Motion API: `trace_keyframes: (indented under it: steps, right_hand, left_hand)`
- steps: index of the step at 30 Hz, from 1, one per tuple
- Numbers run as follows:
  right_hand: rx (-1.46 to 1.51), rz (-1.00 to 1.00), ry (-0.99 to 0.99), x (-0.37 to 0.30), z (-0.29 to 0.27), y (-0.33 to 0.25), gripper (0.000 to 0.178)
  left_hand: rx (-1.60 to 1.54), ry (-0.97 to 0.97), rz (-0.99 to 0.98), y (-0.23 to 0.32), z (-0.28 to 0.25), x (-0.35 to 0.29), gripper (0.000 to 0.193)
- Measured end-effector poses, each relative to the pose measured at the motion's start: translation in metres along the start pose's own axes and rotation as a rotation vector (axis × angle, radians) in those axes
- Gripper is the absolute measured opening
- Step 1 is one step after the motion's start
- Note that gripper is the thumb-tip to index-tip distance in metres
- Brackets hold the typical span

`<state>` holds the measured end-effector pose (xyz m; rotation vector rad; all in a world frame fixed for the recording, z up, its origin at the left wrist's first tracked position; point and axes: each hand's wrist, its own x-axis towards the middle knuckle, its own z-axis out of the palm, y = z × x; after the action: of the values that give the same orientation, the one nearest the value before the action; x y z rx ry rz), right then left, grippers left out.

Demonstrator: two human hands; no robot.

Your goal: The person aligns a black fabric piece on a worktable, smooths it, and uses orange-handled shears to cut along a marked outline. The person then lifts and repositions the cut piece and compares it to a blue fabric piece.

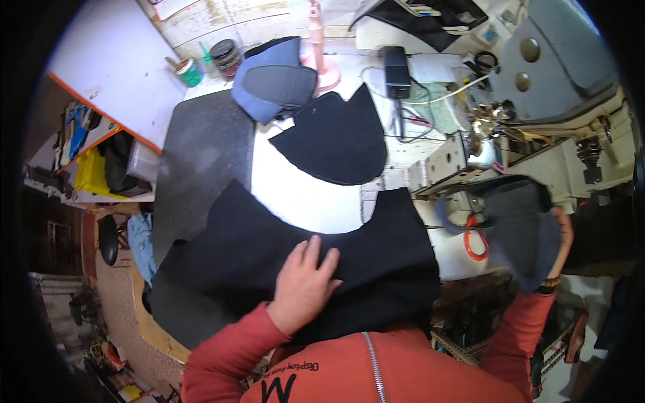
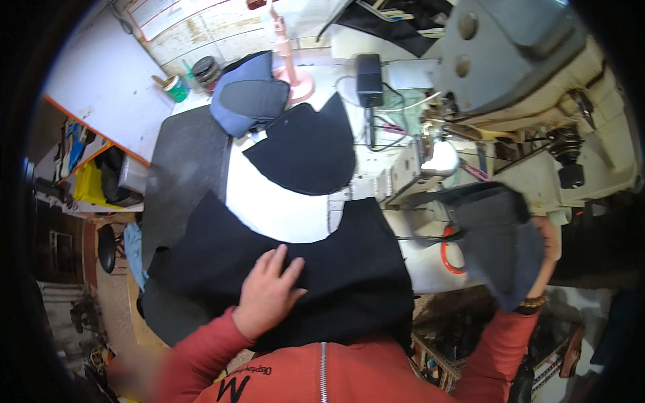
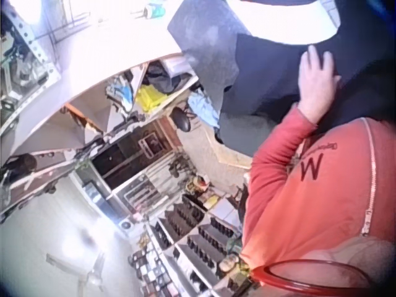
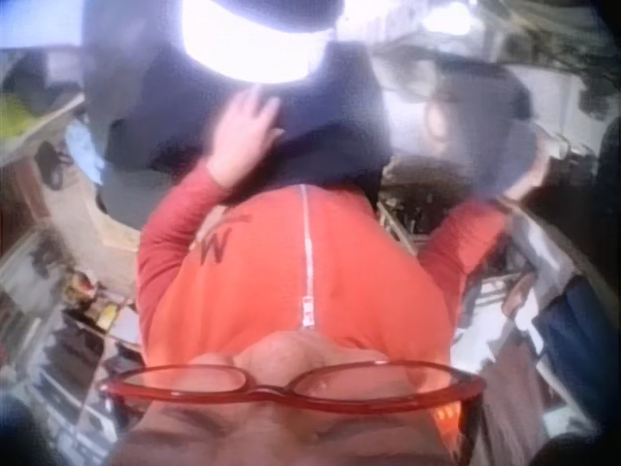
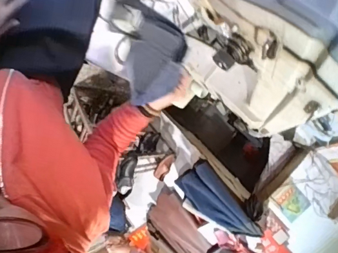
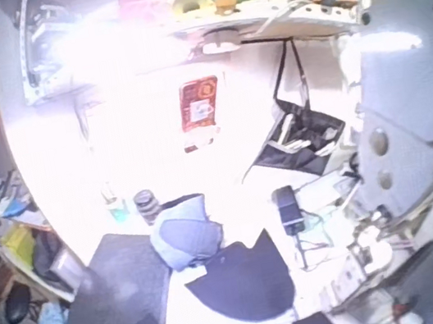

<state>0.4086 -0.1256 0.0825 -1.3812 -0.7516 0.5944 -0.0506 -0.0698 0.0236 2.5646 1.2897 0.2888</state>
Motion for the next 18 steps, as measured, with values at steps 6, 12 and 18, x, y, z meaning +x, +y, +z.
trace_keyframes:
  steps: [6,12,18]
  right_hand:
    - [-0.645,-0.539,0.253,0.048,-0.01,0.038,0.039]
    - [-0.721,-0.503,0.082,-0.041,0.072,0.022,0.05]
    - [-0.574,-0.525,-1.116,-0.135,0.219,0.021,0.065]
  left_hand:
    - [0.021,0.006,-0.095,0.016,0.03,-0.016,0.069]
    - [0.007,0.001,-0.067,0.01,0.036,-0.019,0.073]
    - [0.068,-0.059,-0.091,0.013,0.036,-0.018,0.072]
